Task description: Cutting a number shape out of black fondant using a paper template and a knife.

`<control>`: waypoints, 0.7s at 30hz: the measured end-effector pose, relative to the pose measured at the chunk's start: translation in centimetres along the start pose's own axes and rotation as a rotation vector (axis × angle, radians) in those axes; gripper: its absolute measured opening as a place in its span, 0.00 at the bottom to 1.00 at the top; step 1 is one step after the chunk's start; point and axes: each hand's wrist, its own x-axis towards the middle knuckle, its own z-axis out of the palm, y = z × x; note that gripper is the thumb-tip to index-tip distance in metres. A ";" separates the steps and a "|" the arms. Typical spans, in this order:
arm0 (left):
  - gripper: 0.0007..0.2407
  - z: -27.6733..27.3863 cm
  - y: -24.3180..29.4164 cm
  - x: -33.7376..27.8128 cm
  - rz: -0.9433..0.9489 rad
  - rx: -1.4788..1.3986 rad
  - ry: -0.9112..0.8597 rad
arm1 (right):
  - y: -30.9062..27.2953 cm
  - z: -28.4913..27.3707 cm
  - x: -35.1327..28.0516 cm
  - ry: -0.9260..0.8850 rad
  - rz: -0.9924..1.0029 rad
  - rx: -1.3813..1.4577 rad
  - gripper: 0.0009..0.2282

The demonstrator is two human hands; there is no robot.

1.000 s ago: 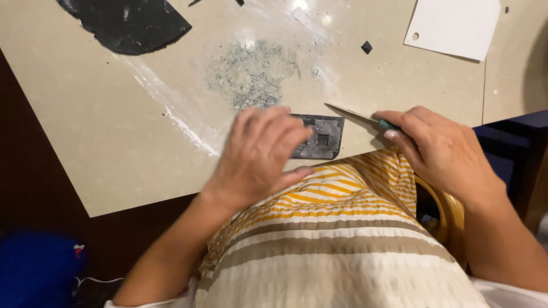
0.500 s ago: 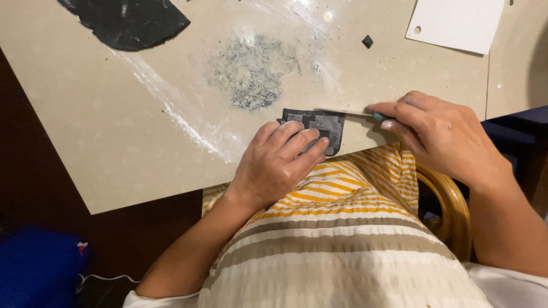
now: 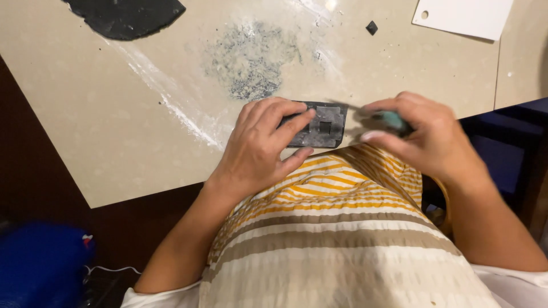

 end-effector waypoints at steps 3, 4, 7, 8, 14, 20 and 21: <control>0.33 -0.1 0.1 0.1 -0.029 -0.002 0.016 | -1.6 1.6 0.4 0.008 -0.041 0.023 0.20; 0.37 -0.3 0.2 0.0 -0.048 0.005 0.028 | -2.2 2.1 0.6 0.021 -0.053 0.010 0.22; 0.44 -0.8 -0.2 -0.6 -0.080 0.021 0.059 | -2.7 2.8 0.7 0.071 -0.058 -0.066 0.25; 0.44 -0.7 -0.2 -0.9 -0.085 0.022 0.062 | -2.8 2.8 0.8 0.068 -0.062 -0.065 0.25; 0.46 0.1 -0.4 -1.7 -0.112 0.036 0.097 | -3.0 3.0 0.9 0.083 -0.089 -0.112 0.28; 0.45 0.4 -0.2 -1.7 -0.129 0.058 0.122 | -2.6 2.9 0.9 0.058 -0.065 -0.099 0.28; 0.45 0.4 -0.1 -1.7 -0.133 0.058 0.126 | -2.6 2.9 1.0 0.056 -0.067 -0.099 0.27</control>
